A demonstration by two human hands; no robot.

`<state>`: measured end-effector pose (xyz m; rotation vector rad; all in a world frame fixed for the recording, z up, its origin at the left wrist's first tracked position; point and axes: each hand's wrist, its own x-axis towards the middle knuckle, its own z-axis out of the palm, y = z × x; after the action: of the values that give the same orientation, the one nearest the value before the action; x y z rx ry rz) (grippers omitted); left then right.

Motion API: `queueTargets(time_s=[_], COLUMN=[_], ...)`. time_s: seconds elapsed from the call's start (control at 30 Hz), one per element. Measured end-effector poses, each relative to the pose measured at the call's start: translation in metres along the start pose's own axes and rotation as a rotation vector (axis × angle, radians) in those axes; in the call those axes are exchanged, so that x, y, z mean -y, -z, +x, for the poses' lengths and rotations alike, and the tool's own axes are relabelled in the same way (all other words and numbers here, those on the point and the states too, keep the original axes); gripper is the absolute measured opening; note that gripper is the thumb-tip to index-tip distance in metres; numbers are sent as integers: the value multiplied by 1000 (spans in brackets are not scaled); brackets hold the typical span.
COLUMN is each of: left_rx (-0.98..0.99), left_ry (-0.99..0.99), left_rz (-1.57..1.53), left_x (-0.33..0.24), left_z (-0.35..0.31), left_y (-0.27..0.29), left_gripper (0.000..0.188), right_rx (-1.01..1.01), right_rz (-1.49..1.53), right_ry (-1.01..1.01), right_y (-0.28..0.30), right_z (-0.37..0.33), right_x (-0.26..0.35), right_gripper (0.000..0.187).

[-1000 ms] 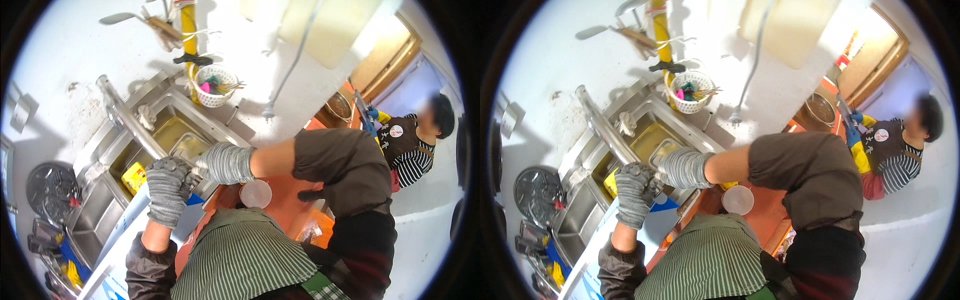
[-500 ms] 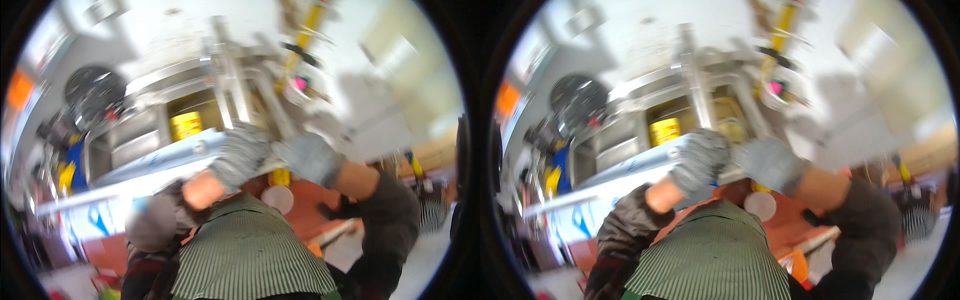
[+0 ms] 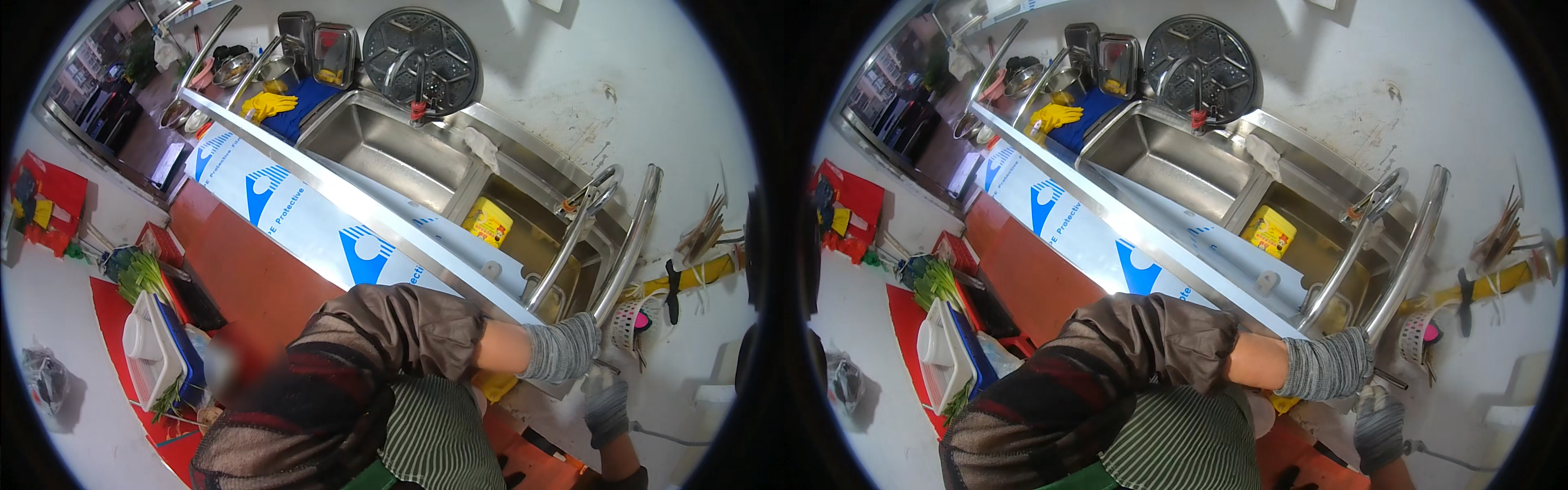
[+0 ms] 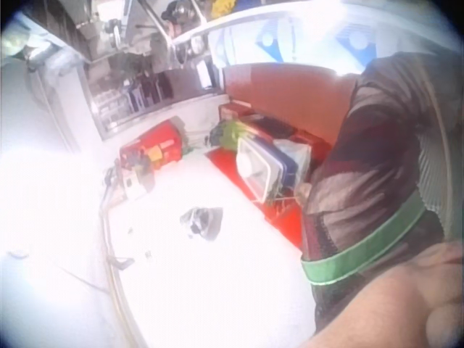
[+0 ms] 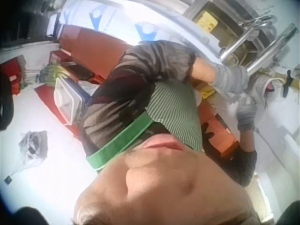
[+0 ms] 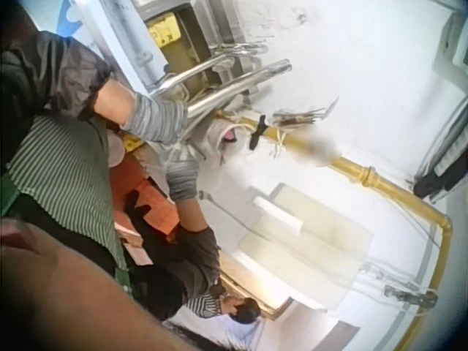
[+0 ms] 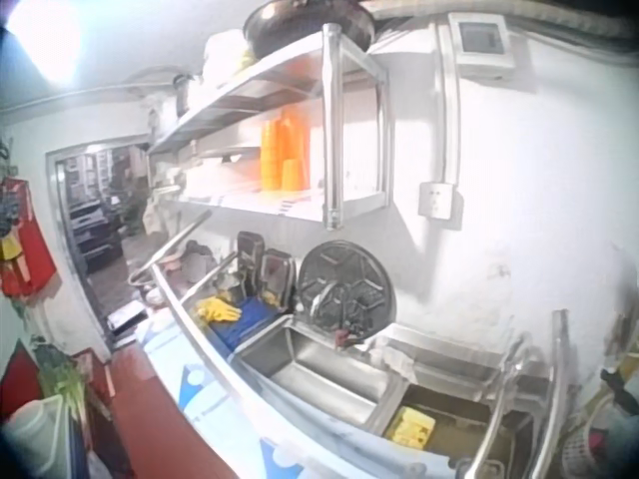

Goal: The person assembles a metal pole by inserting and tightening small metal components into its ends. They handle the pole with both hands, rotate it, and use a tool to secure the parts. The task occurs in a commercial kitchen with a stainless steel sink and various kitchen items visible.

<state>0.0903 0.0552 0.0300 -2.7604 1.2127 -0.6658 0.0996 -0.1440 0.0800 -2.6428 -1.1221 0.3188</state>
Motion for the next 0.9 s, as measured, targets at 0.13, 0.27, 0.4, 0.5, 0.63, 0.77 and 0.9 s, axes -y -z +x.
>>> queueTargets(time_s=[0.13,0.27,0.4,0.5,0.63,0.77,0.9], left_rx=[-106,-155,-159,-134,-86,-62,-94], left_ry=[30,30,-19,-1,39,2,1], left_rz=[-101,-53,-100,-88,-84,-69,-61], left_x=[-1,2,7,7,7,10,8], left_z=[-6,-8,-6,-7,-9,-9,-8], left_y=[2,6,7,8,12,11,5], left_gripper=[15,14,12,11,11,12,13], right_rx=[213,204,-26,24,16,-102,-32], right_rz=[262,645,318,-239,-533,-601,-607], right_ry=[-381,-557,-265,185,464,485,469], right_y=[4,22,18,17,22,25,27], right_z=[-1,4,11,13,13,16,18], right_x=[11,27,29,14,-2,-2,-4], right_gripper=[28,26,27,28,30,29,17])
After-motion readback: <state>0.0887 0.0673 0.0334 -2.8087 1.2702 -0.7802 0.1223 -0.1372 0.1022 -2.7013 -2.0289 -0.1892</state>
